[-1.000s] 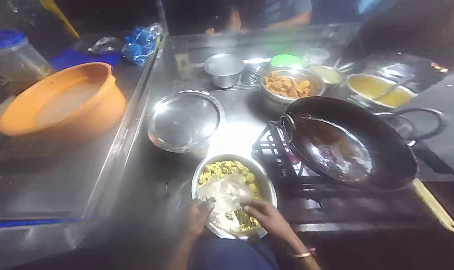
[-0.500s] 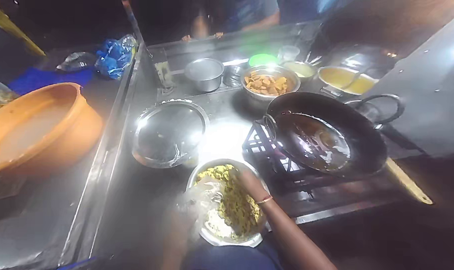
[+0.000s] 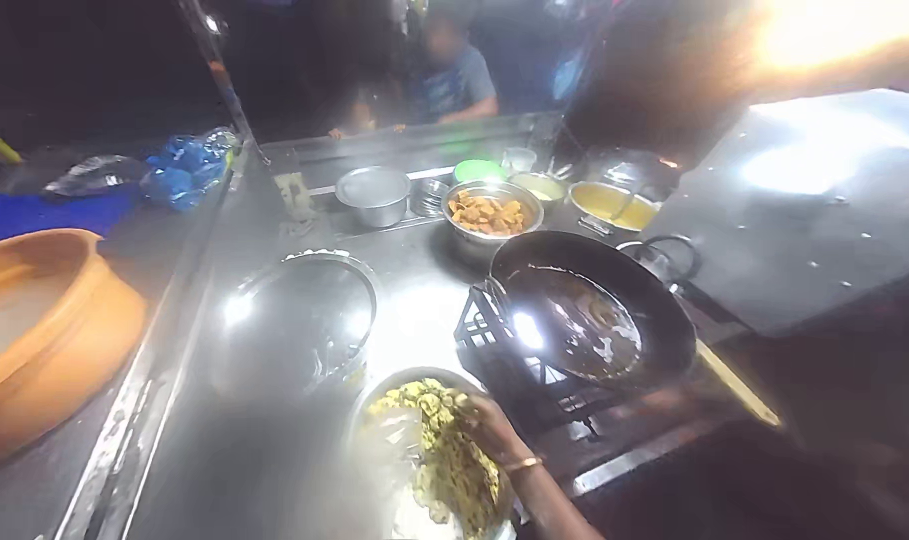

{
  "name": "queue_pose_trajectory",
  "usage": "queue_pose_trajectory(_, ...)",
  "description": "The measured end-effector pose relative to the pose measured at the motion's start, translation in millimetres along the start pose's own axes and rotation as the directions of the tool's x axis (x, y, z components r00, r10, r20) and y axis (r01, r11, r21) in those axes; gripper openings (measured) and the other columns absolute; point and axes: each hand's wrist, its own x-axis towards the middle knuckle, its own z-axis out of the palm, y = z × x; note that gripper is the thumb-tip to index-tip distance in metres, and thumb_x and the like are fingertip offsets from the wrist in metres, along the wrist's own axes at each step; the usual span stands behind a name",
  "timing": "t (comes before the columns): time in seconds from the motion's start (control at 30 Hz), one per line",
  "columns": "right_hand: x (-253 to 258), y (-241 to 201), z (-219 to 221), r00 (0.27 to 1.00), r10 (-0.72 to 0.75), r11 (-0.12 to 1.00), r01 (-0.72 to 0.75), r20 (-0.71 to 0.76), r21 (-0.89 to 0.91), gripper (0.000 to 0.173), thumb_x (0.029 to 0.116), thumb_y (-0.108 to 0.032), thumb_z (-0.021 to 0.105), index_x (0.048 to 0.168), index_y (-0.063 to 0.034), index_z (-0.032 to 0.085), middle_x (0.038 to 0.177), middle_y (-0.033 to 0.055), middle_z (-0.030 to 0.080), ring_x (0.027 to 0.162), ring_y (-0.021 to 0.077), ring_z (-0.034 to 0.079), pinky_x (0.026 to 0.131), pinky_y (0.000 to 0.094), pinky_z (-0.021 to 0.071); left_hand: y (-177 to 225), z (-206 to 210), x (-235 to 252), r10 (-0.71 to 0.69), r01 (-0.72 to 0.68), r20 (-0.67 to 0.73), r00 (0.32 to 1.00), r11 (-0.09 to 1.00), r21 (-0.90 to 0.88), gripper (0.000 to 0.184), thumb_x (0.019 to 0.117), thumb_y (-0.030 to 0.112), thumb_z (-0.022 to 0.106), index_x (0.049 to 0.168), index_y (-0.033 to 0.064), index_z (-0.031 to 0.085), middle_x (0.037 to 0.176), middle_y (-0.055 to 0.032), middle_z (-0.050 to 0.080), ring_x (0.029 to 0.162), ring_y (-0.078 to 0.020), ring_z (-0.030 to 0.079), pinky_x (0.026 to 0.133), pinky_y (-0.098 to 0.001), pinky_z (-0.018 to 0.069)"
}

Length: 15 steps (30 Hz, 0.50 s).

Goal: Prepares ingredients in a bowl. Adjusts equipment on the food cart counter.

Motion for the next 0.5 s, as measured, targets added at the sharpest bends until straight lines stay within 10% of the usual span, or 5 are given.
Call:
queue_pose_trajectory(0.1,-22,3,5,0.990,0.129,0.810,-0.074,-0.053,0.582,0.027,0.0924,-0.022,0.041,0.095,-0.0086,0.065,0.088,0.0102,0.072,0.080,0.0228,0.071,0.071,0.0409,0.0605,-31,-15,20,0.192,-0.195,0.119,0.974,0.981,0.019,0.027,0.0945,0.000,0.055,0.120,-0.0082,0.051,0.104,-0.0109,0.068,0.095,-0.0115,0.068,0.085,-0.0310,0.0586)
queue_pose_trajectory(0.2,-27,7,3,0.990,0.139,0.815,-0.115,0.000,0.568,0.049,0.1045,-0.040,0.032,0.065,-0.0222,0.053,0.052,-0.0086,0.047,0.042,0.0016,0.045,0.040,0.0186,0.0387,-11,6,14,0.087,-0.102,0.090,0.992,0.978,0.181,0.028,0.0929,0.000,0.057,0.120,-0.0058,0.053,0.101,-0.0069,0.067,0.092,-0.0072,0.066,0.086,-0.0276,0.0561)
queue_pose_trajectory(0.33,-37,10,3,0.993,0.121,0.950,-0.115,-0.002,0.290,0.059,0.1107,-0.044,0.021,0.059,-0.0231,0.041,0.046,-0.0100,0.033,0.036,0.0033,0.029,0.037,0.0208,0.0278,-5,20,4,0.118,-0.138,0.112,0.987,0.972,0.192,0.030,0.0953,-0.001,0.054,0.124,-0.0066,0.051,0.100,-0.0042,0.067,0.090,-0.0027,0.066,0.086,-0.0262,0.0567)
queue_pose_trajectory(0.4,-39,14,7,0.978,0.142,0.990,-0.139,-0.150,0.034,0.044,0.1093,-0.032,0.036,0.071,-0.0157,0.049,0.052,-0.0050,0.042,0.041,0.0066,0.038,0.040,0.0238,0.0362,-6,23,1,0.121,-0.138,0.098,0.988,0.973,0.186,0.034,0.0946,-0.001,0.054,0.127,-0.0093,0.049,0.104,-0.0083,0.066,0.094,-0.0048,0.065,0.088,-0.0269,0.0556)
queue_pose_trajectory(0.5,-41,24,-11,0.976,0.214,0.962,-0.204,0.036,-0.181,0.041,0.1028,-0.026,0.051,0.135,-0.0011,0.054,0.112,0.0140,0.065,0.092,0.0215,0.066,0.079,0.0426,0.0579,-5,26,-2,0.131,-0.142,0.077,0.988,0.976,0.167,0.038,0.0943,-0.001,0.056,0.130,-0.0115,0.047,0.108,-0.0122,0.065,0.097,-0.0063,0.064,0.090,-0.0272,0.0550)
